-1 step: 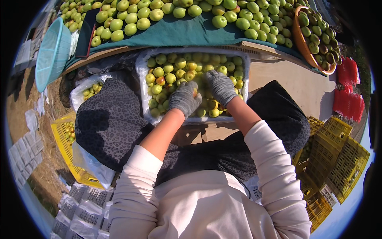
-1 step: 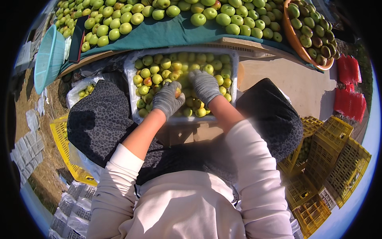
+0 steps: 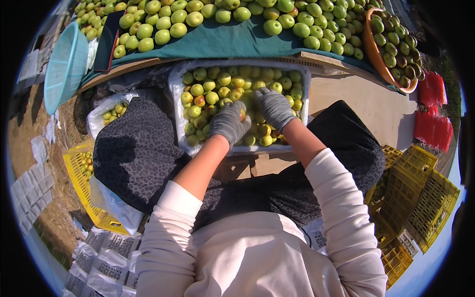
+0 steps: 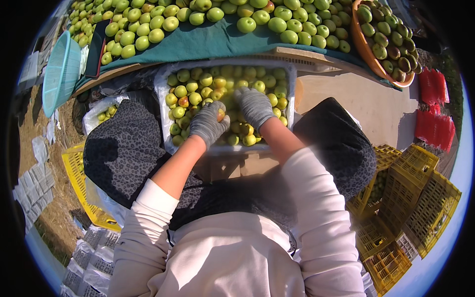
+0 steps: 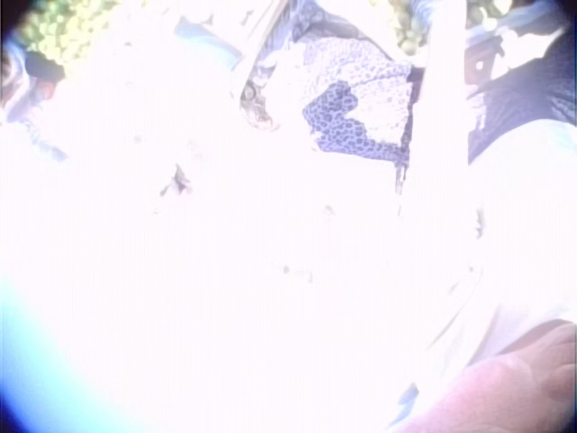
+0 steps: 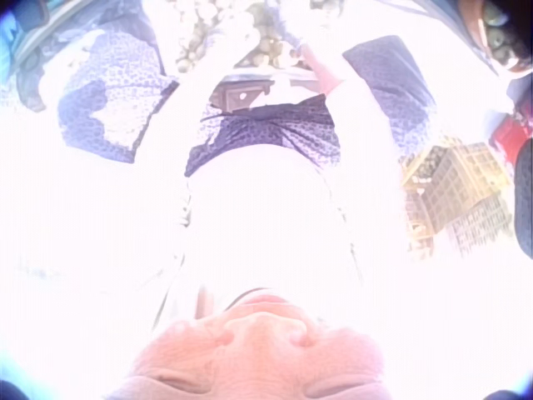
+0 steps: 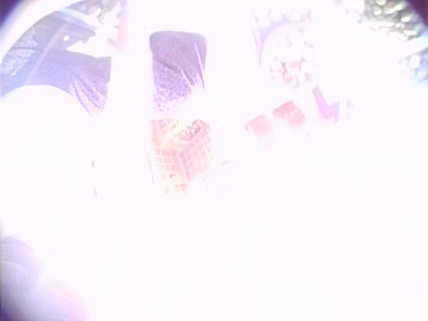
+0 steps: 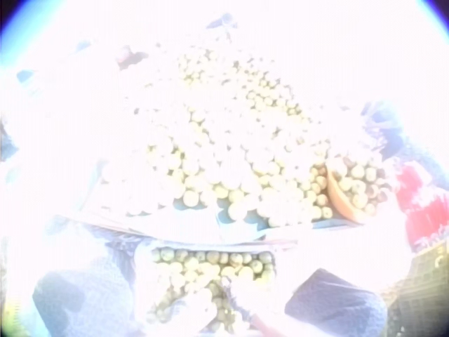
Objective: The person sits on the ground and sorts green apples from a large pile on a table into a white crate. They pick apples by hand, inspect them, and place them into the crate, occasionally using a blue basket to transfer apples.
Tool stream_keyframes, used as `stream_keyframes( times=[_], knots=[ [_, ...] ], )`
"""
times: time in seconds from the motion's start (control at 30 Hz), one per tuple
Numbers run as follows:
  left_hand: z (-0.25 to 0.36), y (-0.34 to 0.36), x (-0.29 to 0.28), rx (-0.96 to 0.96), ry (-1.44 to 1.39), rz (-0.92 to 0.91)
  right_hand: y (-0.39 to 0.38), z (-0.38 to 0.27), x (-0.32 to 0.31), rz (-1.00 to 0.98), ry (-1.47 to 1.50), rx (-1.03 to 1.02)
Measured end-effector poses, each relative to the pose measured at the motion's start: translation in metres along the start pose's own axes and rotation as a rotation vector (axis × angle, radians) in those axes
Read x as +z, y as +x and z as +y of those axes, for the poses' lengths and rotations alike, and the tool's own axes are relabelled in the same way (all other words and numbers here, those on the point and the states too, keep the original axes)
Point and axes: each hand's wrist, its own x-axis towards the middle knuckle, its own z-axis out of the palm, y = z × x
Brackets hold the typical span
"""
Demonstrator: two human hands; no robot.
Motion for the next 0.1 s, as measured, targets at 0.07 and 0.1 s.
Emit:
stream_keyframes(
  times=[0.07,0.1],
  knots=[
    [-0.0014,-0.0005,-0.0058,-0.014,-0.090,-0.045,0.0058,0.0010,-0.0097,-0.110,-0.050,-0.038],
    [-0.0034,-0.0005,-0.0091,-0.016,-0.080,-0.080,0.0111,0.0000,-0.0138,-0.172,-0.064,-0.039]
  ],
)
